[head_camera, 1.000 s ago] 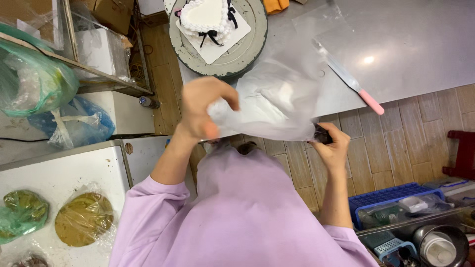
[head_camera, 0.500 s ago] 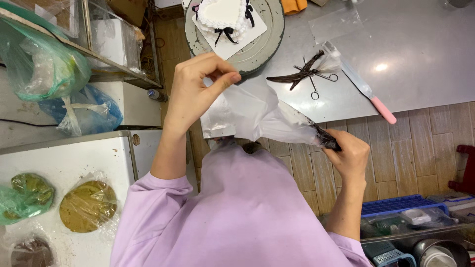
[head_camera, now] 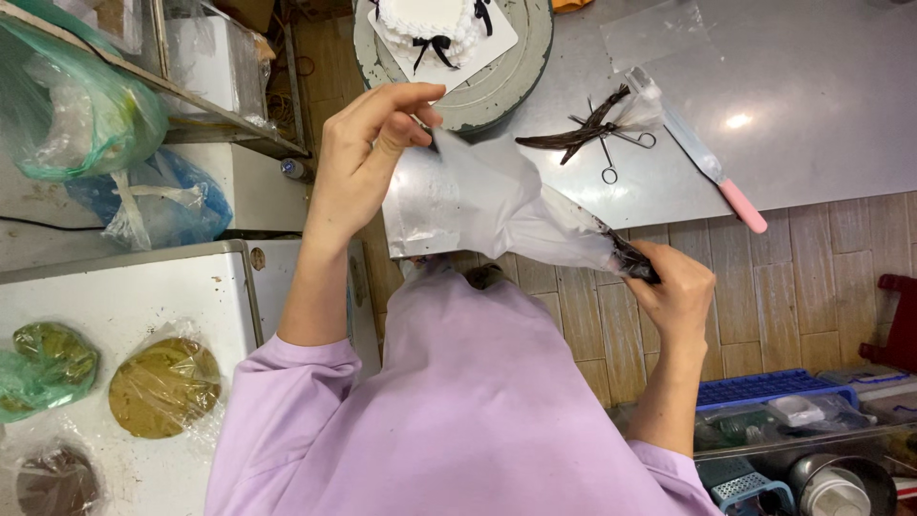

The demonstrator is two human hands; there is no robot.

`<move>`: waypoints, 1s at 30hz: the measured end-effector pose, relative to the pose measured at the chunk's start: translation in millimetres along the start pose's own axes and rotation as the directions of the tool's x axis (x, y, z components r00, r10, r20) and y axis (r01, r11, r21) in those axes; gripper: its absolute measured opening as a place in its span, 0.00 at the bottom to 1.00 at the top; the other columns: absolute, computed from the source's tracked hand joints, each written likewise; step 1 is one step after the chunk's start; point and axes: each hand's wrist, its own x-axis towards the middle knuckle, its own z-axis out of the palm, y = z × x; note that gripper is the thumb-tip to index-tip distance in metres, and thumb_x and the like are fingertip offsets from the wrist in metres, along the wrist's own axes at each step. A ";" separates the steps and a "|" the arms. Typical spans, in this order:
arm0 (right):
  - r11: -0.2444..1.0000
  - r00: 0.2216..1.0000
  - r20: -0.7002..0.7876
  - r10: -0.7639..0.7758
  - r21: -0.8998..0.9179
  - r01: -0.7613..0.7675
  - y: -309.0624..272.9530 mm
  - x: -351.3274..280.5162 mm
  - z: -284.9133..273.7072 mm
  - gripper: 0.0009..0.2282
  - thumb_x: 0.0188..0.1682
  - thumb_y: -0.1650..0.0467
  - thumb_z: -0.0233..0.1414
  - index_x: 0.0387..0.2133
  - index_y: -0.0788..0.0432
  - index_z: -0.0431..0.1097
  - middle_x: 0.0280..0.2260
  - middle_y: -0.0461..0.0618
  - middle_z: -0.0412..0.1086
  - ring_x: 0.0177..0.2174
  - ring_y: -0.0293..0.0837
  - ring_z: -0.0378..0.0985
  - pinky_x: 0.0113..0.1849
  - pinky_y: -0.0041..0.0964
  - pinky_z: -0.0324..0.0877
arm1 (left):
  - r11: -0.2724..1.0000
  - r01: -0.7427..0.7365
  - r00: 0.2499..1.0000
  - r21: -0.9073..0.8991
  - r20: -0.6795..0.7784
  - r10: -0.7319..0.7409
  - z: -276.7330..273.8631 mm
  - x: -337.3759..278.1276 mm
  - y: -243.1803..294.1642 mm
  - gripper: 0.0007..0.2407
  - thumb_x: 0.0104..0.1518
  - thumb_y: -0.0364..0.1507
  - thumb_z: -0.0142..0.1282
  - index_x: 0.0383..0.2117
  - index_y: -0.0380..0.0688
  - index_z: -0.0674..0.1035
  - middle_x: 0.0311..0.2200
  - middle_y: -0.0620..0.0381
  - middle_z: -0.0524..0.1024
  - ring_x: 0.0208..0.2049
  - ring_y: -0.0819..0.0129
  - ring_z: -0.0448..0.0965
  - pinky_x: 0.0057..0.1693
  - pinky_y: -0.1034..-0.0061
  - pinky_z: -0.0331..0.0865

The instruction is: The person prepares piping bags for cake decoration by handling dark chocolate strips, cutting them with scissors, and placing them into clear plastic piping bags. They then twist the tops of the bags to secure the contents.

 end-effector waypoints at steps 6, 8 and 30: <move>1.000 1.000 0.002 -0.014 -0.014 0.014 4.4 -3.4 1.7 0.14 0.39 0.73 0.67 0.38 0.61 0.77 0.32 0.52 0.76 0.30 0.49 0.79 0.32 0.39 0.71 | 0.964 -0.171 0.961 0.202 0.249 0.118 5.2 3.8 -0.2 0.15 0.62 0.34 0.64 0.52 0.41 0.80 0.50 0.53 0.79 0.43 0.67 0.82 0.45 0.78 0.75; 1.000 1.000 -0.004 -0.005 -0.007 0.005 6.8 -4.9 2.7 0.13 0.39 0.73 0.67 0.38 0.61 0.77 0.32 0.52 0.76 0.30 0.49 0.79 0.32 0.39 0.71 | 0.967 -0.118 0.958 0.225 0.281 0.052 9.7 4.6 -2.0 0.15 0.59 0.35 0.65 0.48 0.43 0.82 0.46 0.56 0.81 0.42 0.68 0.83 0.44 0.76 0.75; 1.000 0.997 -0.071 -0.012 0.007 0.012 20.8 -11.6 7.2 0.13 0.42 0.72 0.67 0.39 0.61 0.76 0.32 0.53 0.75 0.30 0.51 0.78 0.34 0.40 0.71 | 0.932 -0.157 0.982 0.326 0.149 0.114 5.2 4.6 -2.2 0.01 0.60 0.22 0.65 0.34 0.38 0.84 0.31 0.56 0.80 0.32 0.74 0.80 0.35 0.79 0.71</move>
